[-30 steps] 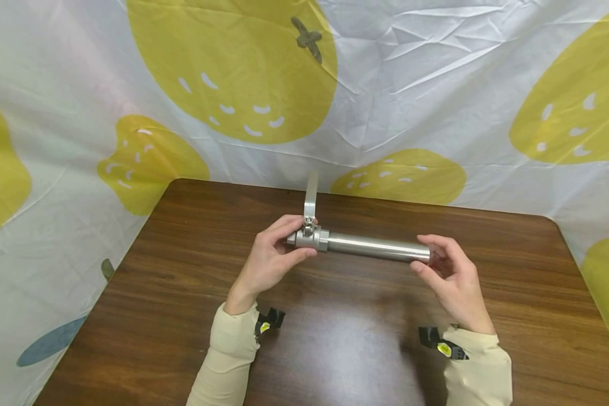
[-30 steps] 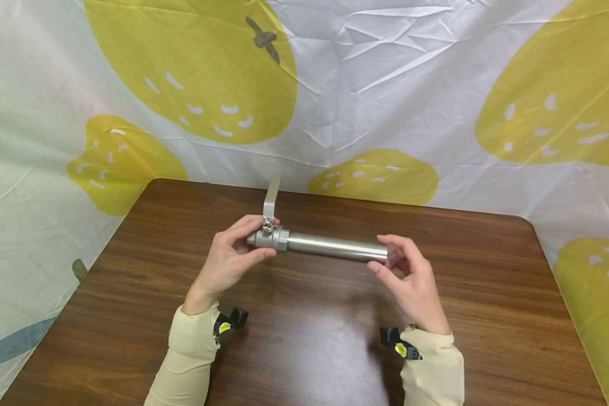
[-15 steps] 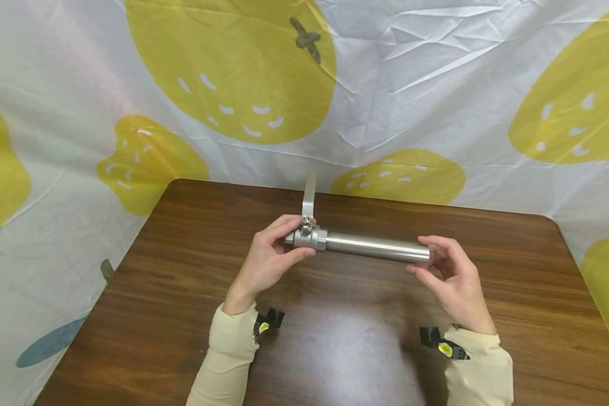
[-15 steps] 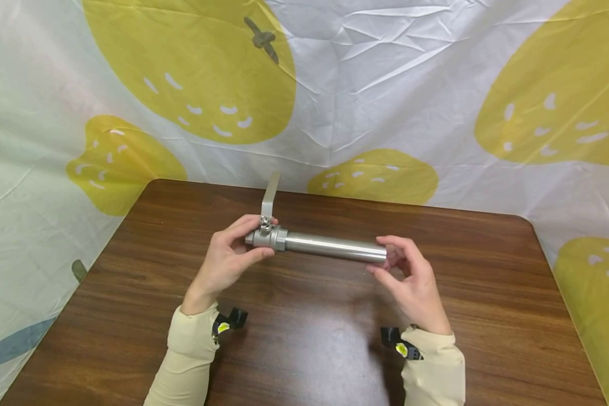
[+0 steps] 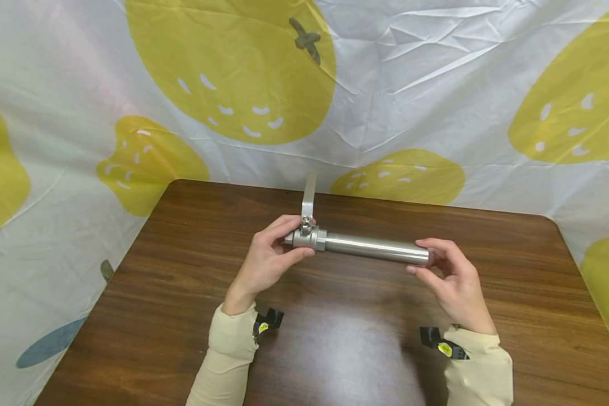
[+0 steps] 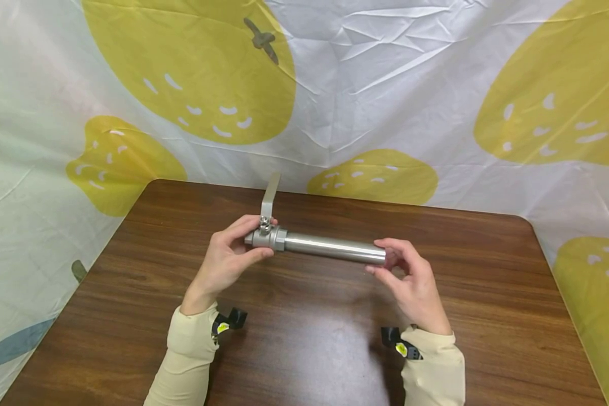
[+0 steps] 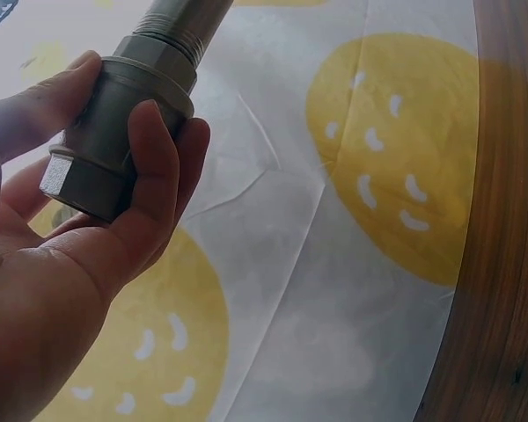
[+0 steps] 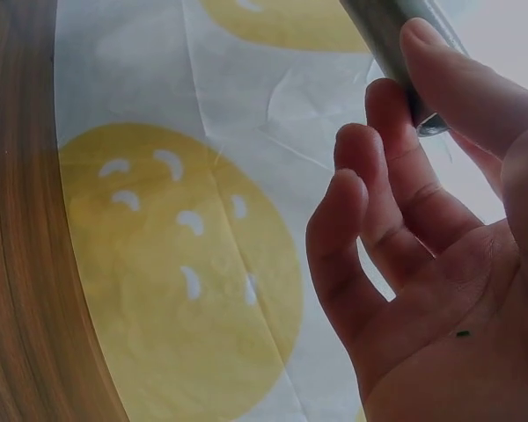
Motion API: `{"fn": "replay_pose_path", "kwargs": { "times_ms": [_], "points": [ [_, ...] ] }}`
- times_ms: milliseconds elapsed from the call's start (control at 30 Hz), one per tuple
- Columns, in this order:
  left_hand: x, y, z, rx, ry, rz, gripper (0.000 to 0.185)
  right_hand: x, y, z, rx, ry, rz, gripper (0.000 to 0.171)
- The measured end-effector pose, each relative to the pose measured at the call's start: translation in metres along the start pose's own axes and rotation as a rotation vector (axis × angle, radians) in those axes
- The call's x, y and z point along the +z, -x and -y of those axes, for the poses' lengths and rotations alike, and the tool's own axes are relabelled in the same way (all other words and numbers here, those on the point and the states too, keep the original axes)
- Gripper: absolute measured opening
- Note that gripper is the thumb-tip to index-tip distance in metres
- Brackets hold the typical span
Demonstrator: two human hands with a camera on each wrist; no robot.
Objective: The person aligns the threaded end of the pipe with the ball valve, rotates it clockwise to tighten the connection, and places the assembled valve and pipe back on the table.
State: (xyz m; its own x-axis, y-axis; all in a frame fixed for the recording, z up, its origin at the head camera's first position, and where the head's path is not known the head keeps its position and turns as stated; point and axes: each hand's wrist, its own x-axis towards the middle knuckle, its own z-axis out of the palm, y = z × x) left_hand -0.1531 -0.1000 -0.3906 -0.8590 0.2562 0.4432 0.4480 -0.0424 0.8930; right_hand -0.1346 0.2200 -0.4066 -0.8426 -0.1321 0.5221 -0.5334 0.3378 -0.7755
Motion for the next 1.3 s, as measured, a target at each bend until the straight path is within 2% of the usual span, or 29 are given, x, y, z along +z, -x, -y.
{"fn": "replay_pose_path", "kwargs": {
  "times_ms": [233,500,700,833,1300],
  "points": [
    [-0.0003,0.0003,0.0001,0.000,-0.008,-0.001,0.050,0.0004,-0.0002,-0.0005,-0.026,0.011,-0.003,0.056],
    [-0.0004,0.0002,-0.0002,-0.008,-0.009,-0.004,0.050,0.0008,-0.0017,0.0016,0.003,-0.031,-0.006,0.053],
    [-0.0002,-0.0003,-0.0009,-0.010,-0.009,-0.004,0.050,0.0030,-0.0048,-0.0021,-0.087,-0.161,-0.027,0.055],
    [-0.0002,-0.0006,-0.0008,-0.012,-0.005,-0.002,0.049,0.0036,-0.0057,-0.0039,-0.108,-0.231,-0.038,0.056],
    [0.0007,0.0001,-0.0016,0.001,-0.005,0.004,0.049,0.0001,-0.0032,0.0013,-0.036,-0.056,-0.017,0.049]
  ]
}}
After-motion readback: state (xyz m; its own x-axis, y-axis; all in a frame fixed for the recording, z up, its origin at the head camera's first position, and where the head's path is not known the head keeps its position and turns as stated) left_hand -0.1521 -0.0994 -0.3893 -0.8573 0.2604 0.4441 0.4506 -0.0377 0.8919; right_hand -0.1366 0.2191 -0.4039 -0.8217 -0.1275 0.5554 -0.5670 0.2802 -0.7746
